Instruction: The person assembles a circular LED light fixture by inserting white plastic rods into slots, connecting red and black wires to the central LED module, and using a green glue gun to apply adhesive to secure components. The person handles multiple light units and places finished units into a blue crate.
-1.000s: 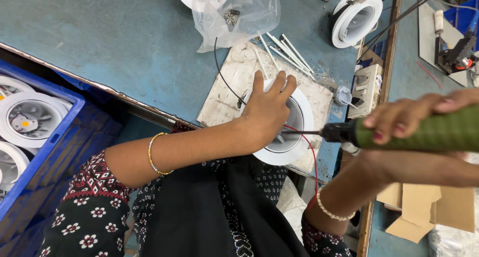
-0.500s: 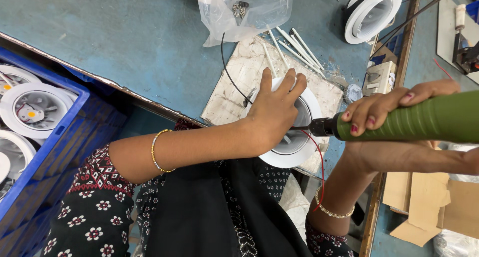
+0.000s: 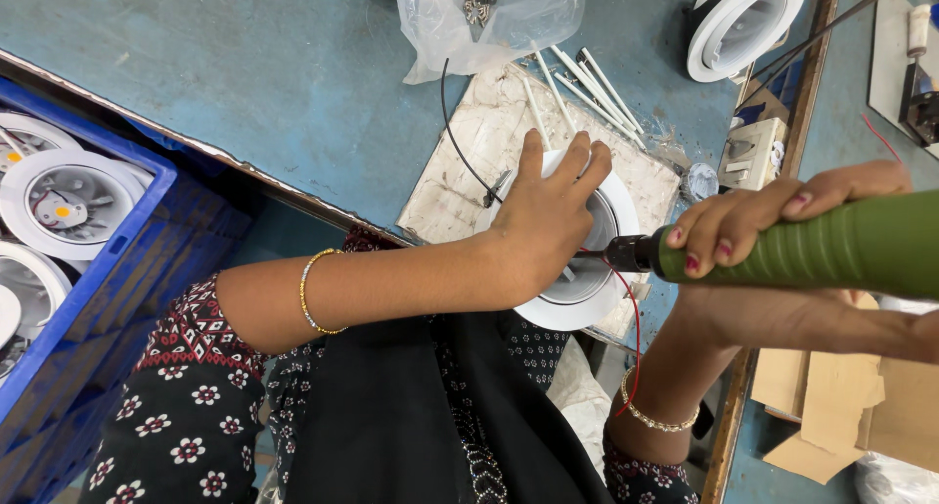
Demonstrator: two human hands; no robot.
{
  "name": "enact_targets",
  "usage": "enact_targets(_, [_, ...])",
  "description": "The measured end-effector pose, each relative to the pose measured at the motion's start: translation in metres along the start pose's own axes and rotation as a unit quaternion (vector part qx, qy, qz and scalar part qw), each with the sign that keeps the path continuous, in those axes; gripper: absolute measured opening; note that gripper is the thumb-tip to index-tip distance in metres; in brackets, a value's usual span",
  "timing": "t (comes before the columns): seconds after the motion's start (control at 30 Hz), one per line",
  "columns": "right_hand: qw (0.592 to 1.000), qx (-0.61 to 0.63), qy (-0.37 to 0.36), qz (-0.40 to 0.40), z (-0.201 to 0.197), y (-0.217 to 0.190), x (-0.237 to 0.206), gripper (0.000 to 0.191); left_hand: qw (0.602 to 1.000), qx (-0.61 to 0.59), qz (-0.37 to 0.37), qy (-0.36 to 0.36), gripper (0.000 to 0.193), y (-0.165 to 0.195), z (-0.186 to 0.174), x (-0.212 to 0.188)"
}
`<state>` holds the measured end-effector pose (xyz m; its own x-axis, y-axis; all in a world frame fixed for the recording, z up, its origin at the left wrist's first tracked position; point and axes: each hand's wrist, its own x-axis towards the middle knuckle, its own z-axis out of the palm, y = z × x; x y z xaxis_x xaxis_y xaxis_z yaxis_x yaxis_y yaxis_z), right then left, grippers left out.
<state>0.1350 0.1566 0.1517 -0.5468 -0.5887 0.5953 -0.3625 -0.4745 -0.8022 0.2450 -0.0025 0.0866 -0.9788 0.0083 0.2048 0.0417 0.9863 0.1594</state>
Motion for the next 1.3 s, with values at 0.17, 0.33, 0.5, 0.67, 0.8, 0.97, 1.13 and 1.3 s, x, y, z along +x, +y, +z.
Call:
enact_targets(0.17, [1.000,-0.012,0.017,0.003,0.017,-0.007,-0.009,0.097,1.000,0.004,0.001,0.001,0.028,0.001,0.000,0.001])
enact_targets(0.33, [0.991,-0.119,0.067,0.007,0.024,-0.006,-0.004,0.097,1.000,0.003,0.001,0.004,0.026,0.003,0.000,0.001])
enact_targets(0.5, [0.999,0.029,0.027,0.024,0.021,-0.009,-0.004,0.094,1.000,0.004,-0.001,-0.004,0.025,0.004,-0.001,0.002])
enact_targets(0.67, [0.998,-0.017,0.062,-0.010,0.027,-0.007,-0.013,0.093,1.000,-0.003,-0.006,0.012,0.024,0.004,0.000,0.001])
enact_targets(0.8, [0.994,-0.068,0.080,-0.008,0.032,-0.010,-0.015,0.097,1.000,-0.002,-0.001,0.015,0.022,0.005,0.000,0.002])
enact_targets(0.97, [0.996,-0.014,0.083,0.012,0.033,-0.012,-0.017,0.101,0.999,-0.010,0.000,0.044,0.020,0.007,0.006,0.001])
enact_targets(1.13, [0.992,0.096,0.078,-0.004,0.035,-0.005,-0.020,0.094,0.997,-0.007,0.004,0.074,0.019,0.009,0.019,0.003])
enact_targets(1.3, [0.992,0.060,0.110,-0.020,0.042,-0.009,-0.017,0.089,0.998,-0.012,0.053,0.038,0.018,0.007,-0.007,0.000])
